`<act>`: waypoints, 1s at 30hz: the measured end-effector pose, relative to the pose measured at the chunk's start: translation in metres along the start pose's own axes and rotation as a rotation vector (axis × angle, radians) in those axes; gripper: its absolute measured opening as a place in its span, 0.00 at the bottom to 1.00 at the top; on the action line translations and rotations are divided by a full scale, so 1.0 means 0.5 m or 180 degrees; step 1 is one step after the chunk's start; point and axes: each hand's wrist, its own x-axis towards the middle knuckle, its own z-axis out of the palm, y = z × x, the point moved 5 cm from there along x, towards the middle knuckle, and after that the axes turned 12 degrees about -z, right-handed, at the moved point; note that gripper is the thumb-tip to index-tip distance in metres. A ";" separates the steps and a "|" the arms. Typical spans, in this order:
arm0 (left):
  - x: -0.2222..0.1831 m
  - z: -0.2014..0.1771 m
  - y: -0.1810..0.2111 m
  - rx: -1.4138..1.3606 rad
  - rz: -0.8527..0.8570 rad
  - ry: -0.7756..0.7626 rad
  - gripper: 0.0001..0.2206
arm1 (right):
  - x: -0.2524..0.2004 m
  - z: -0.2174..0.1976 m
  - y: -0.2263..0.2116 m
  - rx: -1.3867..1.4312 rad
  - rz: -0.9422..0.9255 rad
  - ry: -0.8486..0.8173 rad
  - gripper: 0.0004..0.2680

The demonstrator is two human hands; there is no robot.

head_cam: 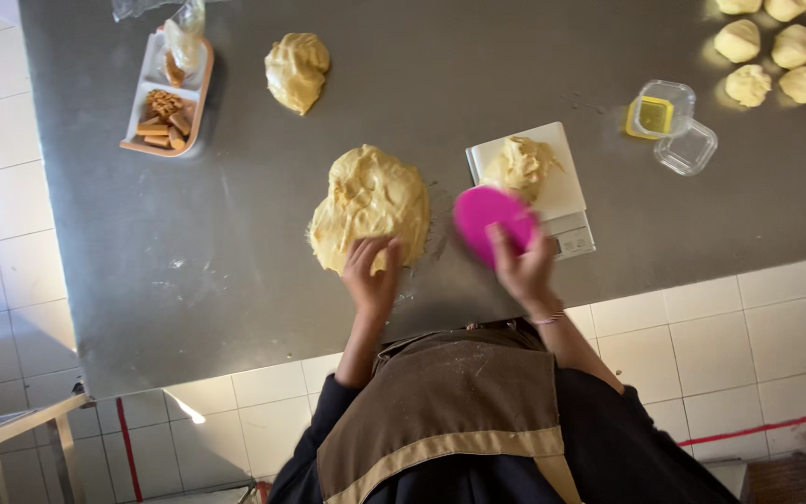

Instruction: The person uses a pink scraper to cut pieces of dough from a large mound on a metal table and weighs the individual portions on a digital scale.

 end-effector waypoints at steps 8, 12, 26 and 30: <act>0.114 0.326 0.153 -0.0004 0.1162 -0.0718 0.11 | -0.019 -0.323 0.016 -0.0846 0.0591 0.1863 0.20; 0.080 0.312 0.186 0.0316 0.1770 -0.0653 0.17 | -0.055 -0.361 0.001 -0.0941 0.0684 0.2160 0.19; 0.088 0.076 -0.012 0.0588 0.0410 0.0563 0.08 | -0.036 -0.392 0.032 -0.0935 0.0564 0.2212 0.19; 0.089 0.046 -0.016 0.0646 0.0275 0.0672 0.06 | -0.031 -0.385 0.038 -0.0987 0.0565 0.2139 0.20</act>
